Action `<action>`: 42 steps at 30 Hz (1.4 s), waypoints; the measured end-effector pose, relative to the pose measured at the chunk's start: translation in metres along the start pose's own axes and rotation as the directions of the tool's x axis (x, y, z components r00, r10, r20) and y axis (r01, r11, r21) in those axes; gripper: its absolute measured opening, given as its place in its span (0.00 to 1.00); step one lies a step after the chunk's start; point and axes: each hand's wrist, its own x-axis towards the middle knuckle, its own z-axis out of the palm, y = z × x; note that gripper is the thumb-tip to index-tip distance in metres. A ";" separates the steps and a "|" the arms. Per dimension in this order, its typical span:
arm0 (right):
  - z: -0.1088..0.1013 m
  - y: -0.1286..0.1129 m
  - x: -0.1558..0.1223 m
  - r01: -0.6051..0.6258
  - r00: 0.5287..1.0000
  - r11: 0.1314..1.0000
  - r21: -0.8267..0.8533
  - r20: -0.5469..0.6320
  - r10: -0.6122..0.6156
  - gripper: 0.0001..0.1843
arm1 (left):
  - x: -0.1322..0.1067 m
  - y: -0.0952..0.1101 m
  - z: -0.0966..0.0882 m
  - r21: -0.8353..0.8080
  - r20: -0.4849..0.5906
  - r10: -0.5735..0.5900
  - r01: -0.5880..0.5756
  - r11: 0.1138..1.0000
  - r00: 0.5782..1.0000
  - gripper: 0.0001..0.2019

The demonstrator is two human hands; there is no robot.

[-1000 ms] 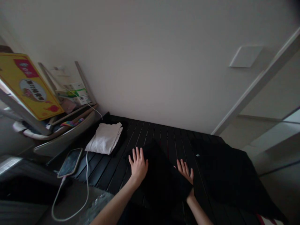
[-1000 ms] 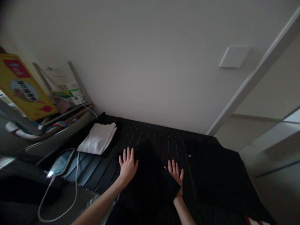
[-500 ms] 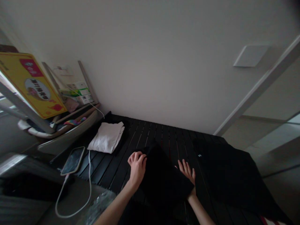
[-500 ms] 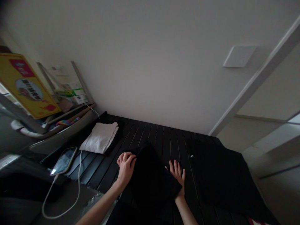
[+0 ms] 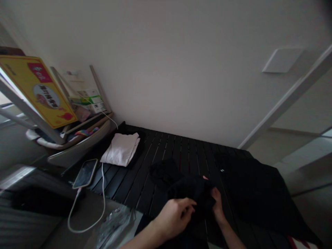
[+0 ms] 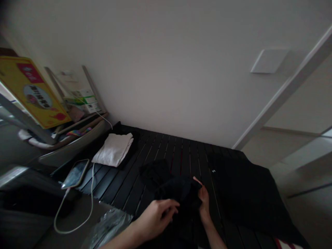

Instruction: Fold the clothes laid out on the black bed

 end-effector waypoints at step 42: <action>0.012 -0.075 -0.048 -0.019 0.974 0.881 -0.472 0.192 0.123 0.21 | 0.028 -0.082 0.009 0.272 -0.181 -0.293 0.334 0.902 0.939 0.33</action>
